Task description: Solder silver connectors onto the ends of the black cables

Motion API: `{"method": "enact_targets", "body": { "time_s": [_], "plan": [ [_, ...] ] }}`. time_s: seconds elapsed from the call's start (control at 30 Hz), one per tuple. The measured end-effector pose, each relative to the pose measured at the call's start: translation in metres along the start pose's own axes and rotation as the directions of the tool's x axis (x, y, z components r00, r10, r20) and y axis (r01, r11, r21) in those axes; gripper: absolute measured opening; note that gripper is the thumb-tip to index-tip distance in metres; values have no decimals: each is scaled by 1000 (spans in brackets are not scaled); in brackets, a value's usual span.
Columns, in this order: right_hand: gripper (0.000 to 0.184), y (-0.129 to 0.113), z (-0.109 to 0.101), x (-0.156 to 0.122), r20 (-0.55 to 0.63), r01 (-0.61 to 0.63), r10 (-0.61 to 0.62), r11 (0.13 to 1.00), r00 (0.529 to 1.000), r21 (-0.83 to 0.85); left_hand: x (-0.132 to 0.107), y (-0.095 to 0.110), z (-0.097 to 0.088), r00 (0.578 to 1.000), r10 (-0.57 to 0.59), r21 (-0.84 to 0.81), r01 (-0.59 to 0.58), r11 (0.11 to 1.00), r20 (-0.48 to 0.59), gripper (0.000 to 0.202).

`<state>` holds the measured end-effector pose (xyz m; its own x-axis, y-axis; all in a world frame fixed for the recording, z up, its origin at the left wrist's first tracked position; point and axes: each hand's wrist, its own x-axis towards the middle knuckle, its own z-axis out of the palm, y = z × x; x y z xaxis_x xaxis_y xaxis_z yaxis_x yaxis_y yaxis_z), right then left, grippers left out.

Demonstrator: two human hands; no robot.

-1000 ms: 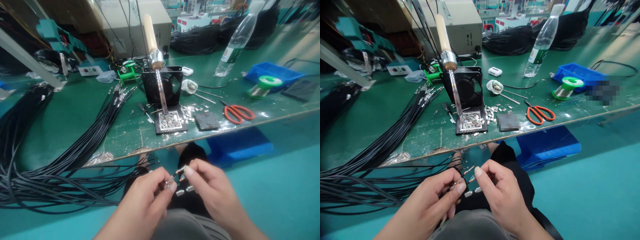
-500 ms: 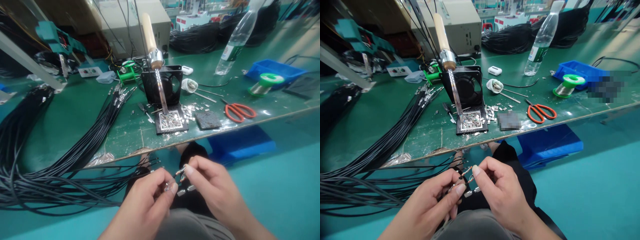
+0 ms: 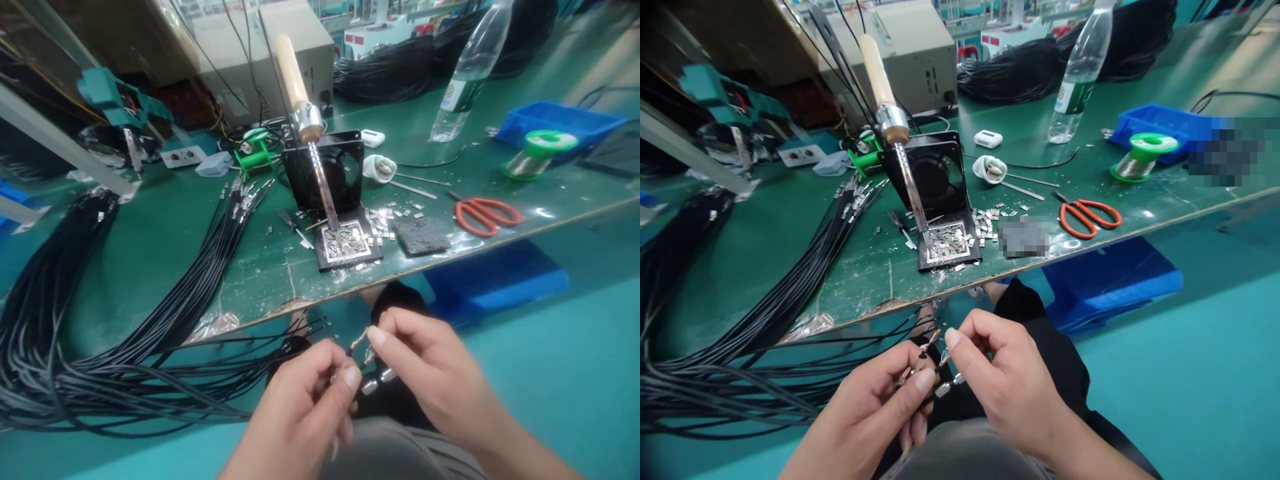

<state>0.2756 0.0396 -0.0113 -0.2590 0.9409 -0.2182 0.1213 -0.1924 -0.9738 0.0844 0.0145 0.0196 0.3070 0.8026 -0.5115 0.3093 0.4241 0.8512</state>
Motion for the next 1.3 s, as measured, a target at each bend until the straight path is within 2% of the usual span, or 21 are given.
{"method": "enact_targets", "body": {
  "time_s": [0.23, 1.0, 1.1, 1.17, 1.23, 1.3],
  "plan": [
    [51, -6, -1, 1, 6, -22, 22, 999, 1000, -32, 0, -3, -1, 1000, -15, -8, 15, 1000, 13, 45],
    [48, 4, 0, -2, 14, 20, -21, 999, 1000, 42, 1, -3, 0, 1000, -7, 48, 8, 999, -22, 41],
    [47, 2, -1, -1, -6, 36, -35, 999, 999, 13, 2, -3, 1, 995, 77, 118, -70, 991, -57, 39],
    [46, 1, -2, -1, -34, 46, -47, 998, 998, -31, 1, -2, 1, 966, 228, 235, -194, 952, -126, 35],
    [46, 0, -4, -1, -61, 51, -56, 996, 997, -76, -4, 2, -1, 894, 392, 362, -299, 883, -218, 26],
    [45, 0, -6, -2, -80, 66, -73, 993, 994, -94, -12, 7, -5, 814, 495, 447, -336, 829, -305, 14]
  ]
}}
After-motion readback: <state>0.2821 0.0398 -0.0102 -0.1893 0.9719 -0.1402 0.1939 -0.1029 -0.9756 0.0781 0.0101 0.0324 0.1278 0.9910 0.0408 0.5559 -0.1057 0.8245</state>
